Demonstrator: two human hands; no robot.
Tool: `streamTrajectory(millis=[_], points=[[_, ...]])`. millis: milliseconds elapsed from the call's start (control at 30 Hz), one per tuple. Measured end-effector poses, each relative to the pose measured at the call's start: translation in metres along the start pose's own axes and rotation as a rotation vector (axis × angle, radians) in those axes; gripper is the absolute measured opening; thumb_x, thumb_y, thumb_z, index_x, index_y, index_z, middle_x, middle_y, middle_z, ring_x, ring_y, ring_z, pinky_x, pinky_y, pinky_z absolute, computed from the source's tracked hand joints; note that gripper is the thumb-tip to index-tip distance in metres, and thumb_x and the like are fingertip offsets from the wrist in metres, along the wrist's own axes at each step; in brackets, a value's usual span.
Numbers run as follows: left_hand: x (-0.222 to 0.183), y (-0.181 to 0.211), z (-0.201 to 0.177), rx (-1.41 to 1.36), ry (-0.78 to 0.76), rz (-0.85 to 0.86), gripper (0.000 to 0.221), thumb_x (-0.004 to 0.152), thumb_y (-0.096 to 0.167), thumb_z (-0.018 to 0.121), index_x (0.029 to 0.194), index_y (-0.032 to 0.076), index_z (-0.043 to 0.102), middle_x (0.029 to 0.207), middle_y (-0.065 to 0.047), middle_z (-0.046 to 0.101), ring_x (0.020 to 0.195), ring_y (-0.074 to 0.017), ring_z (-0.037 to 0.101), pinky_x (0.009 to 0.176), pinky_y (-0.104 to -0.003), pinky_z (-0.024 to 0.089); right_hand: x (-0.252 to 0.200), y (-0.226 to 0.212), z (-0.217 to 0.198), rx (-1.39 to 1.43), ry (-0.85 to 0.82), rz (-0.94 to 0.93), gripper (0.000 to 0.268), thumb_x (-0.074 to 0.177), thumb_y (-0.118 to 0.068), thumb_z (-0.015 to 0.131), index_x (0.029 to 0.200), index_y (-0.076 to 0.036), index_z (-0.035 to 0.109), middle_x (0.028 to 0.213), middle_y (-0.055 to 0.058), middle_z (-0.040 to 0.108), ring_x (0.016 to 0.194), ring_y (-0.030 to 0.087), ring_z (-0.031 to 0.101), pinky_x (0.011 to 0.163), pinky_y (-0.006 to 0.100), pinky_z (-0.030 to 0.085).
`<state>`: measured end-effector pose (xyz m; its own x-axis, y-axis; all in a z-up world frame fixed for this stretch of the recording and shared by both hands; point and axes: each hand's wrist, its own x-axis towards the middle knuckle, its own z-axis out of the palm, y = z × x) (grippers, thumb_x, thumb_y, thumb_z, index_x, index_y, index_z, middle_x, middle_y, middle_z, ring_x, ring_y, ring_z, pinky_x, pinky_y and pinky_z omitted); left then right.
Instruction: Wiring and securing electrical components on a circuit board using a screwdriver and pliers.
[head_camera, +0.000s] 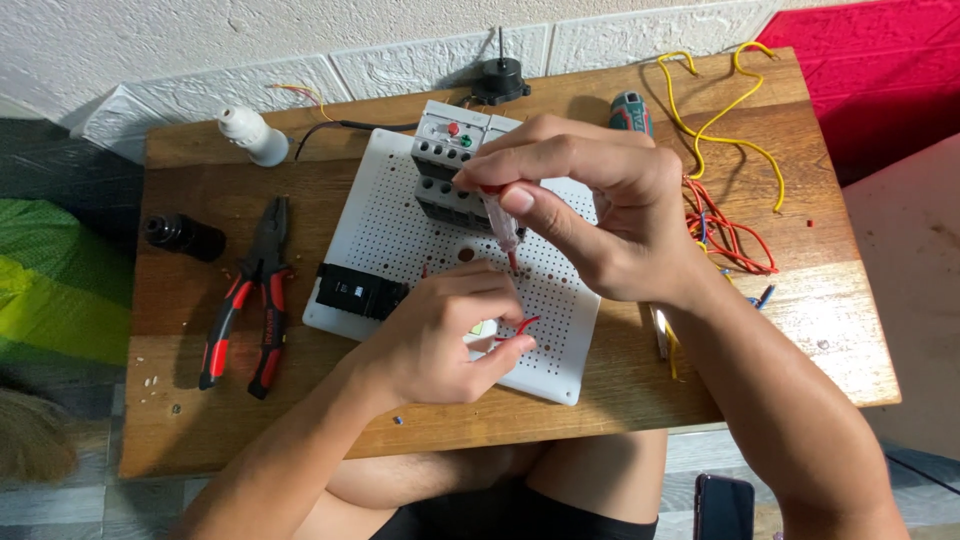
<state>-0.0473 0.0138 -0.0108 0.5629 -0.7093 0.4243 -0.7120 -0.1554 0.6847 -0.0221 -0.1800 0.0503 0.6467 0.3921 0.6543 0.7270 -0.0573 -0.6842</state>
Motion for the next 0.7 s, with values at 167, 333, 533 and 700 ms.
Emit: streamTrajectory(millis=[167,333,533,700], points=[[0.002,0.007,0.008,0.087,0.069,-0.030,0.016,0.089,0.006,0.069,0.076,0.004,0.059,0.078,-0.006,0.063,0.077,-0.0261,0.058,0.077,-0.037,0.046,-0.001,0.002,-0.003,-0.013,0.007,-0.008,0.020,0.106,-0.004,0.054,0.113,0.010,0.066,0.111,0.025,0.072,0.104,0.034,0.075,0.095,0.039,0.061],[0.001,0.008,0.024,0.212,0.293,-0.208,0.011,0.080,0.001,0.069,0.071,0.003,0.063,0.082,-0.005,0.066,0.082,-0.0250,0.061,0.074,-0.036,0.052,-0.001,0.002,-0.005,-0.036,0.016,-0.003,0.020,0.107,-0.006,0.055,0.114,0.007,0.068,0.111,0.022,0.073,0.104,0.032,0.074,0.094,0.038,0.058],[0.002,0.006,0.032,0.279,0.372,-0.209,0.017,0.077,-0.001,0.072,0.067,0.003,0.059,0.079,-0.005,0.063,0.075,-0.0247,0.058,0.072,-0.035,0.049,-0.004,0.008,-0.007,0.021,0.063,-0.036,0.019,0.100,-0.011,0.068,0.111,0.005,0.069,0.106,0.017,0.062,0.099,0.027,0.063,0.091,0.036,0.052],[0.004,0.008,0.032,0.302,0.379,-0.199,0.018,0.075,-0.003,0.071,0.066,0.004,0.057,0.076,-0.005,0.061,0.074,-0.0253,0.057,0.071,-0.035,0.048,-0.003,0.008,-0.009,0.004,0.108,-0.050,0.014,0.097,-0.007,0.074,0.103,0.005,0.071,0.100,0.017,0.063,0.092,0.027,0.063,0.086,0.035,0.051]])
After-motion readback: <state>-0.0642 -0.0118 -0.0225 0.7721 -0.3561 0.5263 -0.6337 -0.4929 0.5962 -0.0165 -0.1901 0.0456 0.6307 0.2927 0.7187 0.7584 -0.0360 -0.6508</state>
